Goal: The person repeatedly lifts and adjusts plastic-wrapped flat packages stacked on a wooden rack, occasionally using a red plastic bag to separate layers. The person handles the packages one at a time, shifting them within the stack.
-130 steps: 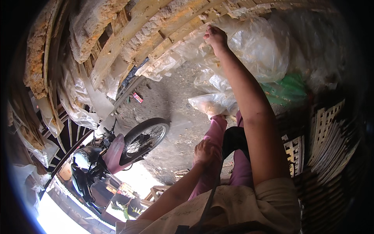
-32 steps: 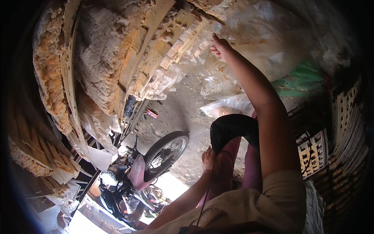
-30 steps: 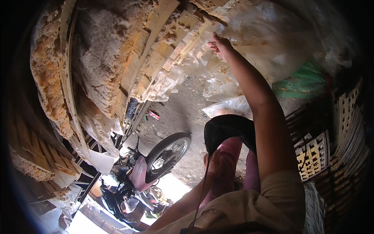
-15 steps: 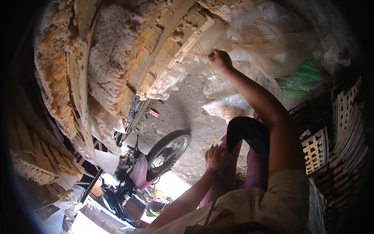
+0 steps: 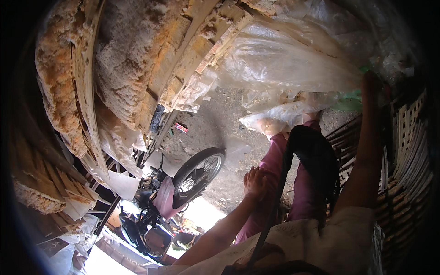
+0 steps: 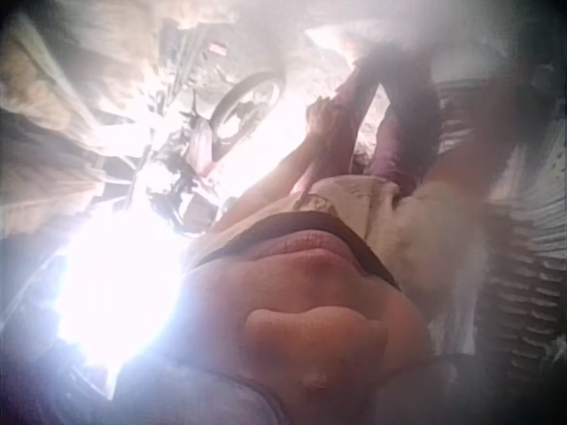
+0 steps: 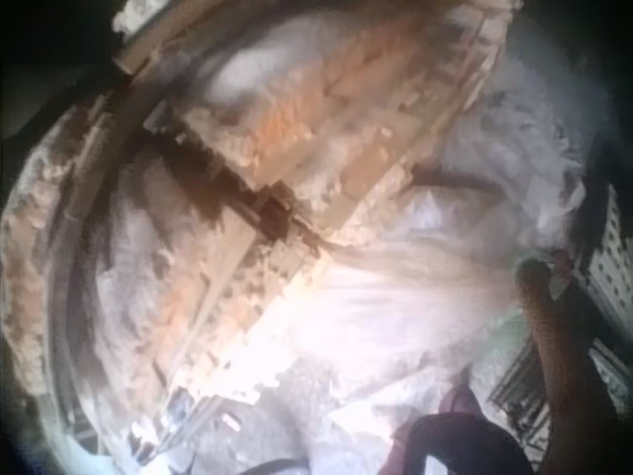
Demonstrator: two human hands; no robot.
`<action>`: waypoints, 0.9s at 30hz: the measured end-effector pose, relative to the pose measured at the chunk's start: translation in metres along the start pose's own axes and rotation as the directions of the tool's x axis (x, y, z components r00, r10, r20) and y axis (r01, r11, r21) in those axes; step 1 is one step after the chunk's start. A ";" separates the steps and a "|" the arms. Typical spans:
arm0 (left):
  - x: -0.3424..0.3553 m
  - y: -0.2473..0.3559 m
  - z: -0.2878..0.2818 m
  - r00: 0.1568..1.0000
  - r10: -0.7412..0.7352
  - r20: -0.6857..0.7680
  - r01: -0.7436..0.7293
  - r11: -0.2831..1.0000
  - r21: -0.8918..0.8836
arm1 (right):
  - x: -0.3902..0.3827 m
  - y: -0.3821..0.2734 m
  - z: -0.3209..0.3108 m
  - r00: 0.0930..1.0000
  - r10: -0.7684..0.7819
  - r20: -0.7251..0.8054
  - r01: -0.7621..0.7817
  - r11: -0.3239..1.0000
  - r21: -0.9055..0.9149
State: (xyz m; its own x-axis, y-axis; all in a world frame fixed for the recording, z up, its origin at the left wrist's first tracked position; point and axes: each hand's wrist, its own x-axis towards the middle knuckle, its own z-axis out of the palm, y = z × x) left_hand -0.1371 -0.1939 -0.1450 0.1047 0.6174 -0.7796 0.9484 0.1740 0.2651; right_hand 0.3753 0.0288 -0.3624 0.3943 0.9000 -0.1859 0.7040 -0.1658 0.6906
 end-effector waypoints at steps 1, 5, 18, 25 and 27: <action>0.001 0.003 -0.005 1.000 -0.005 -0.003 0.005 1.000 0.009 | 0.015 0.019 0.009 0.996 0.085 0.032 -0.086 0.996 0.025; -0.005 0.018 -0.014 0.997 -0.081 0.003 0.081 0.996 -0.039 | 0.074 0.035 -0.014 0.878 0.441 0.187 -0.477 0.765 0.432; 0.003 0.007 -0.018 0.994 -0.113 -0.001 0.112 0.987 -0.113 | -0.001 -0.223 -0.263 0.905 -0.258 -0.339 0.337 -0.052 0.940; 0.003 -0.013 -0.020 0.995 -0.097 -0.021 0.096 0.994 -0.042 | -0.041 -0.393 -0.217 0.435 -0.822 0.368 -0.788 -0.150 0.597; 0.003 -0.014 -0.026 0.992 -0.121 -0.022 0.121 0.992 -0.025 | -0.050 -0.389 -0.222 0.621 -0.730 0.286 -0.728 -0.401 0.556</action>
State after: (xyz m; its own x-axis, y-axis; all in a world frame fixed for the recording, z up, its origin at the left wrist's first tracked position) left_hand -0.1582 -0.1749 -0.1362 -0.0176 0.6086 -0.7933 0.9463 0.2663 0.1833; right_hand -0.0492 0.1380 -0.4661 -0.1008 0.5644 -0.8193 -0.2404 -0.8129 -0.5304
